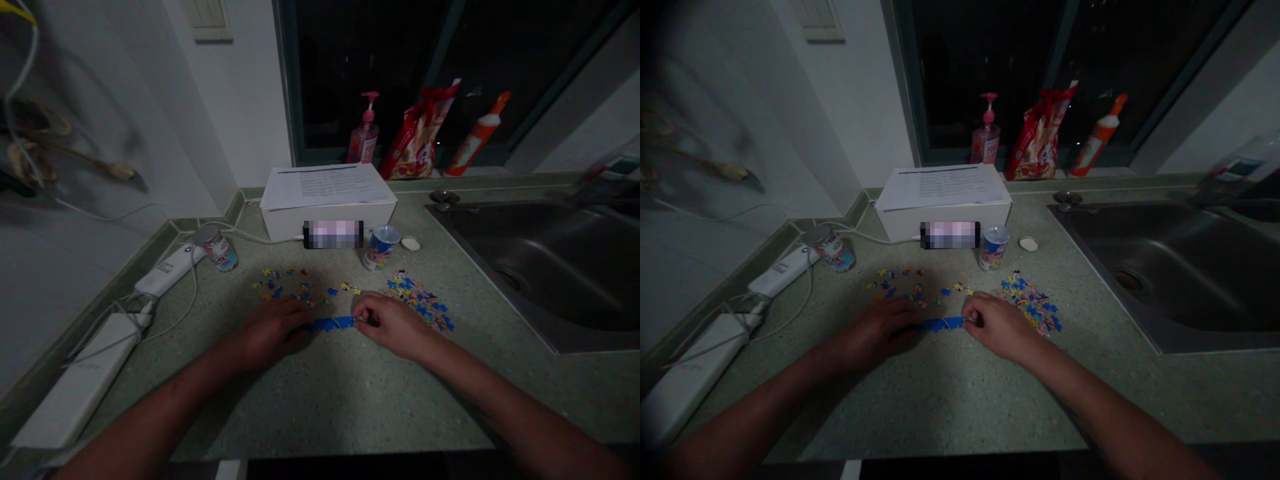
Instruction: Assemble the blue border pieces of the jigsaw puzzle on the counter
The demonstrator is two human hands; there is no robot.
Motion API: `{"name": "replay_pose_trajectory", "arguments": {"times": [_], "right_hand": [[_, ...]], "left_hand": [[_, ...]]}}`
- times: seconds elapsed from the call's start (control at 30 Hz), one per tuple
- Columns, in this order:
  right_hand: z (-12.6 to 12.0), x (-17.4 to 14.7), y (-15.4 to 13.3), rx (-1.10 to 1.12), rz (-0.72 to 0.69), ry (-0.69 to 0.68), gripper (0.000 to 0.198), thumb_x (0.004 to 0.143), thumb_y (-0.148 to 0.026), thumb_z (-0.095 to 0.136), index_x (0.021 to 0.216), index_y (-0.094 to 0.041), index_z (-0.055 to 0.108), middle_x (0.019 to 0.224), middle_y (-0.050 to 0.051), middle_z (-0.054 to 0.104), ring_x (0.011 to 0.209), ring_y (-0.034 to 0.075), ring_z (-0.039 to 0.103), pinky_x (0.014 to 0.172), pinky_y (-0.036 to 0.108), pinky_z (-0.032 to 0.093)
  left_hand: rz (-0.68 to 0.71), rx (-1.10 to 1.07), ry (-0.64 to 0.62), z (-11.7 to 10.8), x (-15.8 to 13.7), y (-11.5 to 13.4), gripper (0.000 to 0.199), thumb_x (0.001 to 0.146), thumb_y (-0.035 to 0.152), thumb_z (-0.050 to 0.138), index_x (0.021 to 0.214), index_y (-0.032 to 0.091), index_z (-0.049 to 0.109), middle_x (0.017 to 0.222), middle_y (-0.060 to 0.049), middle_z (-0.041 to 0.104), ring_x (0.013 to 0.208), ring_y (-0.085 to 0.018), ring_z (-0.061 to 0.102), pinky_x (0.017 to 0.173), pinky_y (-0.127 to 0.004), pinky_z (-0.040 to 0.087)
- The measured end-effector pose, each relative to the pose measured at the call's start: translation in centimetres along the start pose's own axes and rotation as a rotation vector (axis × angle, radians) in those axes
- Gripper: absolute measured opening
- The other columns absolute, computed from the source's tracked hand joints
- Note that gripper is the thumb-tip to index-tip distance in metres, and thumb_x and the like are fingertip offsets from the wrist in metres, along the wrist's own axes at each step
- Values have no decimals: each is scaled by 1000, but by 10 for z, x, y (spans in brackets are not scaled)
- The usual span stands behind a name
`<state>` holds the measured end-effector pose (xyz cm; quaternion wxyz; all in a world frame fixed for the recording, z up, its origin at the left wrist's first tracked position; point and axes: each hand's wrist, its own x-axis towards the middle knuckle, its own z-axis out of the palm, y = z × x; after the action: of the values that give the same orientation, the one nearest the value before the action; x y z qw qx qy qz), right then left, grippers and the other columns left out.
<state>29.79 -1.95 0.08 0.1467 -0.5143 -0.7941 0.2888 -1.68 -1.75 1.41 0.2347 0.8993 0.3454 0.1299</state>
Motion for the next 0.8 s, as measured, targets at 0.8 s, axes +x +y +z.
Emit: {"name": "replay_pose_trajectory", "arguments": {"times": [0.8], "right_hand": [[-11, -2, 3, -41, -52, -44, 14, 92, -9, 73, 89, -22, 75, 89, 1, 71, 78, 17, 65, 75, 31, 45]], "left_hand": [[-281, 209, 56, -8, 2, -17, 22, 105, 26, 56, 103, 26, 77, 105, -8, 76, 100, -29, 68, 94, -46, 54]]}}
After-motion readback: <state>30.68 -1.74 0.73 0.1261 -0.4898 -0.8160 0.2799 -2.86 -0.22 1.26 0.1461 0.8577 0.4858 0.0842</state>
